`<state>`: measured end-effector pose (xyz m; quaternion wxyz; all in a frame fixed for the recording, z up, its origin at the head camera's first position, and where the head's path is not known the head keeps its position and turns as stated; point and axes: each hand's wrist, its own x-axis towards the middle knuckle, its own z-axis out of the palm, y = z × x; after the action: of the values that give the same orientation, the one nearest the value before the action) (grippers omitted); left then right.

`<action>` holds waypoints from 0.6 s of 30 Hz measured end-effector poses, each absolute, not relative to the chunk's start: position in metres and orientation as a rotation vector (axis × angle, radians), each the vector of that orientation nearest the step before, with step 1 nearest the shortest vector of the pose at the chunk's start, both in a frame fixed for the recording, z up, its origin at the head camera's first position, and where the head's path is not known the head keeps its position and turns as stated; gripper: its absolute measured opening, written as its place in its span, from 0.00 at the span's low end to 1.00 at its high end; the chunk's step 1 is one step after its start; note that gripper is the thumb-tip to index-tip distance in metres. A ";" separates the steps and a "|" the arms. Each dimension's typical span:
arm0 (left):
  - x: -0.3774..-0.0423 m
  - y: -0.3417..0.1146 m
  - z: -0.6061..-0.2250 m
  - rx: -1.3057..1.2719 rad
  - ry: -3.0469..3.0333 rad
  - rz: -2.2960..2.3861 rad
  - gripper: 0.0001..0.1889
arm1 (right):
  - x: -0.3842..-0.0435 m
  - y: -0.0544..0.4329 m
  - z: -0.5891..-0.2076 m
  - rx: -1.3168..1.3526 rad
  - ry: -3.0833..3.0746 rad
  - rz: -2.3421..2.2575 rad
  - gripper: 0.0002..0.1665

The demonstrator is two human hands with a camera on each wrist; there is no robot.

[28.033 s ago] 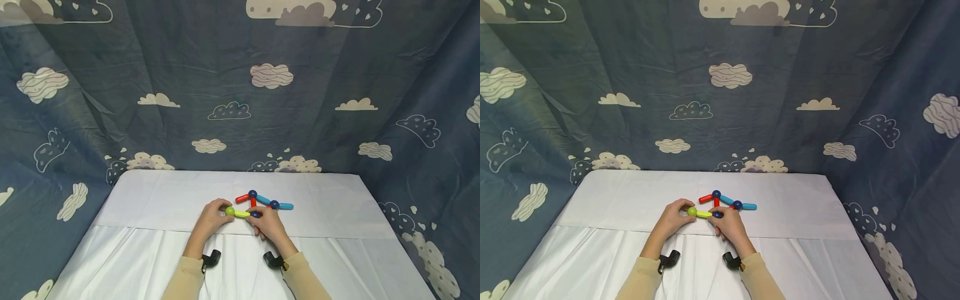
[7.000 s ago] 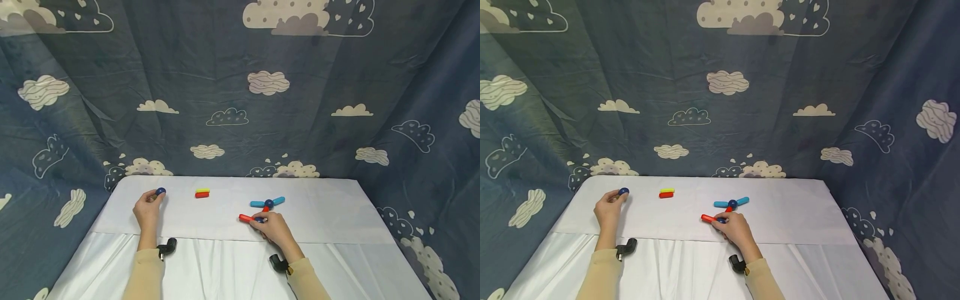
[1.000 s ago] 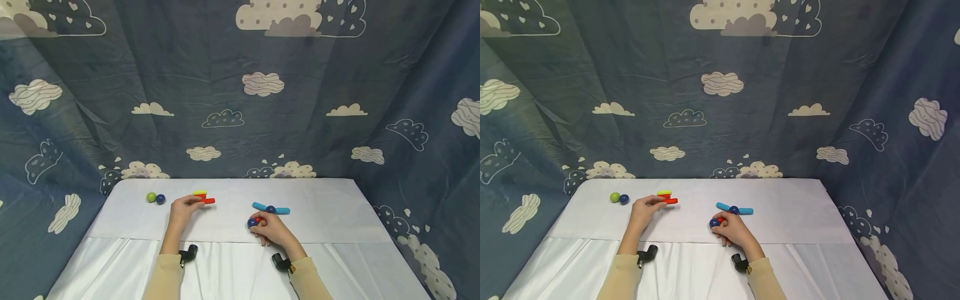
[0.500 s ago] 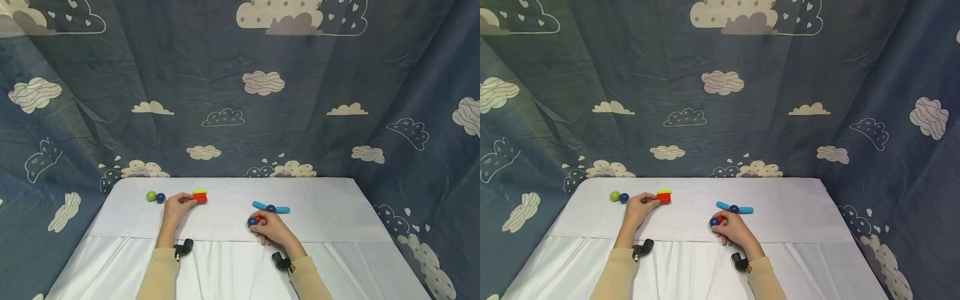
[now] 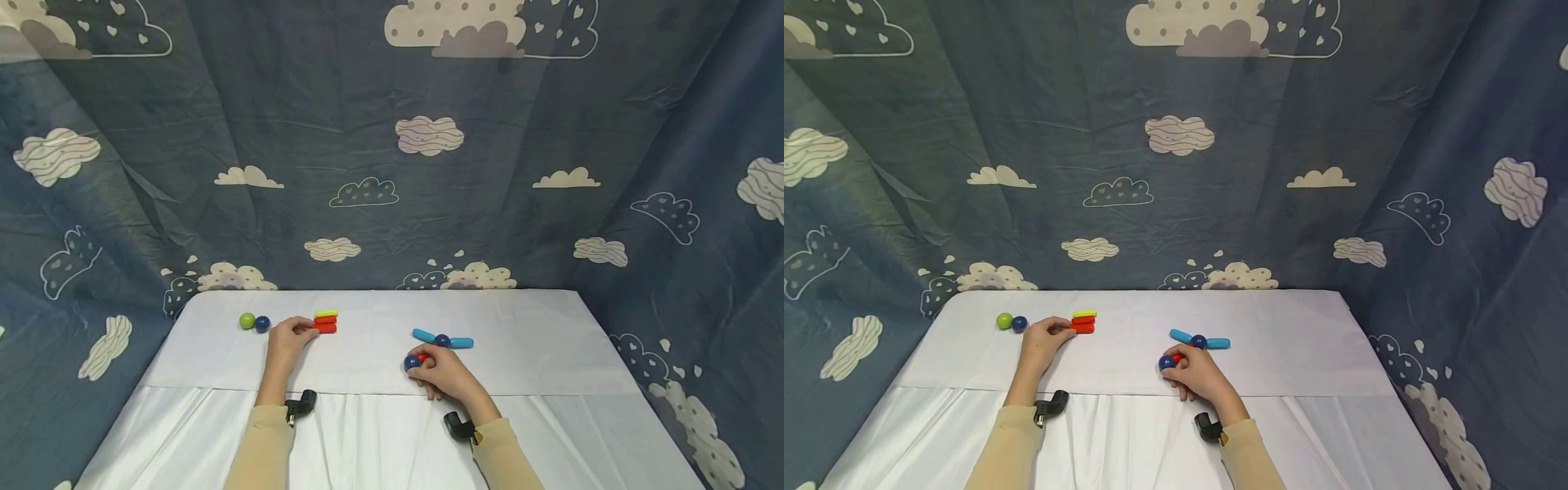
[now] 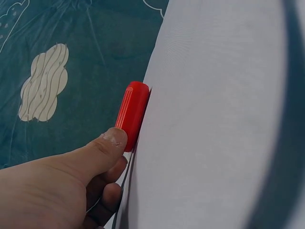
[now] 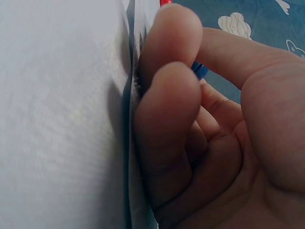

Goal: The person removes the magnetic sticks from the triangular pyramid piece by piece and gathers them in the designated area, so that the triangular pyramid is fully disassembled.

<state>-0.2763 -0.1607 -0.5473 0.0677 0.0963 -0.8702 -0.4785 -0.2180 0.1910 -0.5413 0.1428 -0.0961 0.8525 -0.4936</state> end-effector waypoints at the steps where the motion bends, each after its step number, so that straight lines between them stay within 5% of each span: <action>1: -0.276 -0.161 -0.547 0.292 -2.620 -1.441 0.12 | -0.218 0.191 -0.541 -0.278 2.462 -1.422 0.23; 18: -0.257 -0.144 -0.537 0.225 -2.493 -1.458 0.12 | -0.216 0.188 -0.539 -0.295 2.463 -1.419 0.26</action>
<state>-0.2573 -0.1443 -0.5371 0.1222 0.0769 -0.8542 -0.4995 -0.2155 0.1885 -0.5389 0.1416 -0.1023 0.8532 -0.4915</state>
